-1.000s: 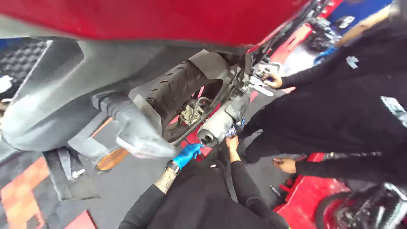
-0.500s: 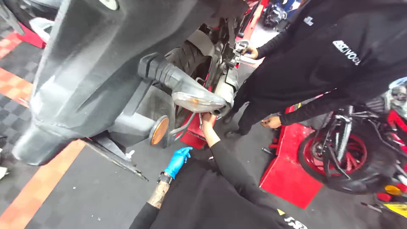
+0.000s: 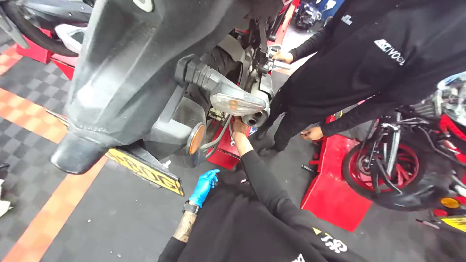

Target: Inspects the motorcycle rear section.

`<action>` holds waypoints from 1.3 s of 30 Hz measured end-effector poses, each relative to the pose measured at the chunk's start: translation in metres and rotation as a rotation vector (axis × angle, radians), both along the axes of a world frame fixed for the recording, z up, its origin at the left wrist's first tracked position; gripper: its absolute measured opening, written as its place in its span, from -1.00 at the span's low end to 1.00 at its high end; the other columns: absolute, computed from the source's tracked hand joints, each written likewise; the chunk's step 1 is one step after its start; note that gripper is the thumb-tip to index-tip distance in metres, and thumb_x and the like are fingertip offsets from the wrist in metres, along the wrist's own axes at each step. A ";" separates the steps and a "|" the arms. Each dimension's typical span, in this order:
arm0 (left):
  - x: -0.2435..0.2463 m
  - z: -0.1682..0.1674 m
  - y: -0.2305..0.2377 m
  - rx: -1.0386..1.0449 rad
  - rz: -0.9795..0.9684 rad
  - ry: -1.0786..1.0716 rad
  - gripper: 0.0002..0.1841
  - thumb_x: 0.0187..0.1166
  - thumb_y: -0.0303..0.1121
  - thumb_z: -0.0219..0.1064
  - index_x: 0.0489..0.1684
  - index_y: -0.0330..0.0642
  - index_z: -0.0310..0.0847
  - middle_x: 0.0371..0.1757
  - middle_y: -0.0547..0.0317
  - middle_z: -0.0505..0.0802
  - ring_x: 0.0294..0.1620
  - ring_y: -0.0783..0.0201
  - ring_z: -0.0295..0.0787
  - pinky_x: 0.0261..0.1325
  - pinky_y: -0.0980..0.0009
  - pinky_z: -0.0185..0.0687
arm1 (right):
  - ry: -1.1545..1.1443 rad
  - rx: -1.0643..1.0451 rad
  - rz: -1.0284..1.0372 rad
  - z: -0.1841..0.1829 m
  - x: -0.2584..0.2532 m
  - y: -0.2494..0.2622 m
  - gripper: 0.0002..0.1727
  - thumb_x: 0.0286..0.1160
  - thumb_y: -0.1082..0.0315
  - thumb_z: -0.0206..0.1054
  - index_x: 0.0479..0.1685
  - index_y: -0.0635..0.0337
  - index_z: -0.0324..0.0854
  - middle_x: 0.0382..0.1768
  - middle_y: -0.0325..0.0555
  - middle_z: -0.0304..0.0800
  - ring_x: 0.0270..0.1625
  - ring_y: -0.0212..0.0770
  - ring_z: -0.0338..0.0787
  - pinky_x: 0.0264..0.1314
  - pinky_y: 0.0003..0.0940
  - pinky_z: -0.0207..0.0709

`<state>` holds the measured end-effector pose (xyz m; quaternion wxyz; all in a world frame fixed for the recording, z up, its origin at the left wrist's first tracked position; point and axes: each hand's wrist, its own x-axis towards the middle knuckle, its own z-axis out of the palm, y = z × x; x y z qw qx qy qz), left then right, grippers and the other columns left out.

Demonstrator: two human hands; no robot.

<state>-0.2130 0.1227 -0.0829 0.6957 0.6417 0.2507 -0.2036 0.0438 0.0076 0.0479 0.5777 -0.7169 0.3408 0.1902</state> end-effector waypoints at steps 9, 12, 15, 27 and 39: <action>-0.004 -0.007 0.008 -0.004 0.038 -0.004 -0.61 0.89 -0.26 0.01 0.32 -0.22 0.74 -0.35 0.20 0.80 -0.53 0.40 0.58 -0.38 0.47 0.59 | -0.247 0.338 -0.469 -0.097 0.015 0.012 -0.71 0.73 0.22 0.28 0.13 0.29 0.60 -0.20 0.09 0.69 -0.32 -0.10 0.67 -0.32 -0.17 0.62; -0.009 -0.009 0.013 -0.006 0.037 0.002 -0.62 0.89 -0.27 0.01 0.32 -0.22 0.74 -0.34 0.19 0.80 -0.53 0.39 0.58 -0.38 0.47 0.59 | -0.229 0.252 -0.444 -0.098 0.013 0.017 -0.71 0.67 0.19 0.37 0.08 0.24 0.60 -0.28 0.00 0.64 -0.38 -0.17 0.62 -0.35 -0.23 0.58; -0.009 -0.010 0.017 0.005 0.031 0.003 -0.62 0.89 -0.26 0.02 0.32 -0.21 0.74 -0.34 0.21 0.81 -0.53 0.40 0.59 -0.39 0.47 0.59 | -0.276 0.182 -0.453 -0.106 0.022 0.019 -0.59 0.53 0.25 0.49 0.25 0.27 0.60 -0.03 0.19 0.73 -0.12 0.00 0.73 -0.07 -0.03 0.67; -0.003 -0.005 0.021 0.032 -0.042 0.014 -0.61 0.90 -0.26 0.00 0.33 -0.20 0.74 -0.33 0.21 0.81 -0.53 0.40 0.59 -0.39 0.46 0.59 | -0.228 0.345 -0.507 -0.092 0.016 0.018 -0.79 0.66 0.28 0.32 0.02 0.26 0.56 -0.31 -0.01 0.58 -0.41 -0.18 0.58 -0.38 -0.23 0.57; 0.004 -0.007 0.024 0.019 -0.047 0.032 -0.61 0.90 -0.28 -0.01 0.39 -0.23 0.69 -0.23 0.14 0.85 -0.46 0.37 0.65 -0.31 0.45 0.64 | -0.067 0.362 -0.388 -0.192 -0.060 -0.090 -0.61 0.76 0.09 0.22 0.19 0.24 0.67 -0.14 -0.07 0.82 -0.31 -0.27 0.72 -0.29 -0.32 0.61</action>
